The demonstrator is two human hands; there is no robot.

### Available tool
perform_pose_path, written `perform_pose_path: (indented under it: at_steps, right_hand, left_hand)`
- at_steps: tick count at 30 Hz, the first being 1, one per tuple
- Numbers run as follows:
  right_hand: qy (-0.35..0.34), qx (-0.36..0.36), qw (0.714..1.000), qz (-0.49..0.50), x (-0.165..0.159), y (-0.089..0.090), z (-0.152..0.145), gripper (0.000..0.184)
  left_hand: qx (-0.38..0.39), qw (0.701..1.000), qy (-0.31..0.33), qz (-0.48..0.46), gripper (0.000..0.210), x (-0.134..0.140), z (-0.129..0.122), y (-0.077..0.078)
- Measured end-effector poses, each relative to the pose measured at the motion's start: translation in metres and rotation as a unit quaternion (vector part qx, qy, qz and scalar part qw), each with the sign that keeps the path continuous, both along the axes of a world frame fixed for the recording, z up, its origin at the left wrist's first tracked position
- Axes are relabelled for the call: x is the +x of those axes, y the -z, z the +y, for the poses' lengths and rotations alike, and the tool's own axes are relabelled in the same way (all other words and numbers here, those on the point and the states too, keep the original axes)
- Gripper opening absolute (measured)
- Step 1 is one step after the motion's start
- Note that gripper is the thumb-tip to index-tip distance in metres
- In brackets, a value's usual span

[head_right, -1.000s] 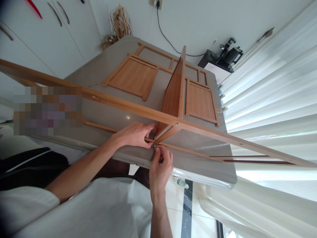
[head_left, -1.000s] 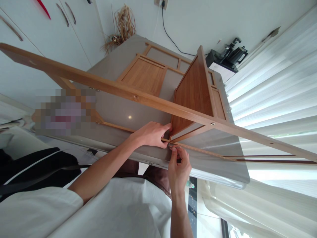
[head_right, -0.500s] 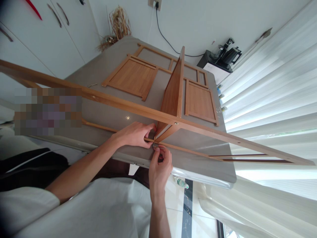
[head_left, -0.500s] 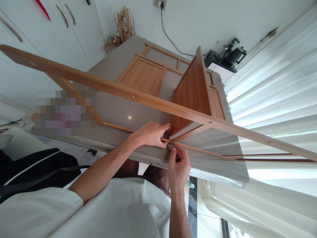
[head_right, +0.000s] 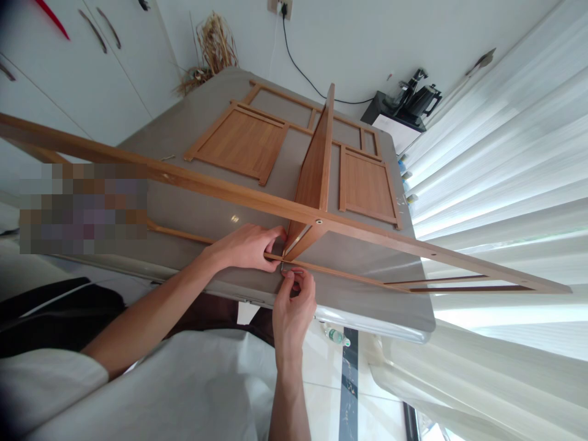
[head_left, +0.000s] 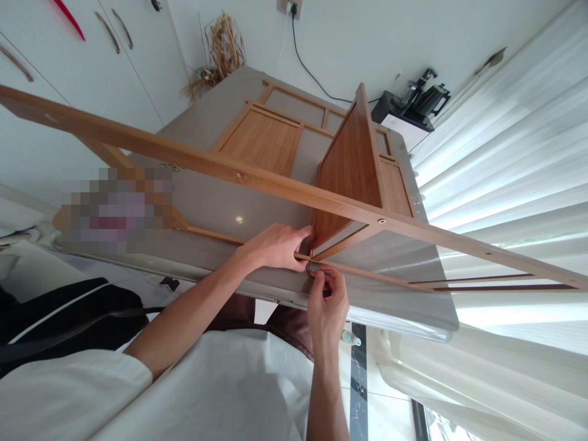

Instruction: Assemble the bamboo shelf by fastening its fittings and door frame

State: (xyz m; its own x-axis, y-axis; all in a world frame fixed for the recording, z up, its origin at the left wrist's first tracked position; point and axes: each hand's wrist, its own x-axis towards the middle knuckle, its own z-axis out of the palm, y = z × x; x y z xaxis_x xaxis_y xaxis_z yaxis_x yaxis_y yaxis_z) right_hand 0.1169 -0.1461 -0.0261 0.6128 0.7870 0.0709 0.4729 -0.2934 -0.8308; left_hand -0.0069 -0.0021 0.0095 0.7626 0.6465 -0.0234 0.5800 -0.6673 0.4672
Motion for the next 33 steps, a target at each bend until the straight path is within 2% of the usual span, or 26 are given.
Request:
perform_pose_path:
  at_steps: [8, 13, 20, 33]
  right_hand:
    - [-0.033, 0.039, 0.996, -0.074, 0.000, 0.012, -0.012, 0.022]
    - [-0.073, 0.090, 0.984, -0.137, -0.002, 0.024, -0.013, 0.022]
    - [-0.109, 0.130, 0.966, -0.193, -0.001, 0.028, -0.009, 0.021]
    - [-0.060, 0.137, 0.965, -0.216, -0.006, 0.033, -0.003, 0.021]
  left_hand:
    - [-0.003, 1.000, -0.007, 0.007, 0.044, 0.000, 0.000, 0.000]
    - [-0.009, 1.000, -0.006, 0.004, 0.045, 0.001, -0.001, 0.000]
    - [0.001, 1.000, -0.010, -0.001, 0.043, 0.000, -0.002, 0.001]
    - [-0.001, 1.000, -0.018, -0.006, 0.047, 0.001, -0.002, 0.003]
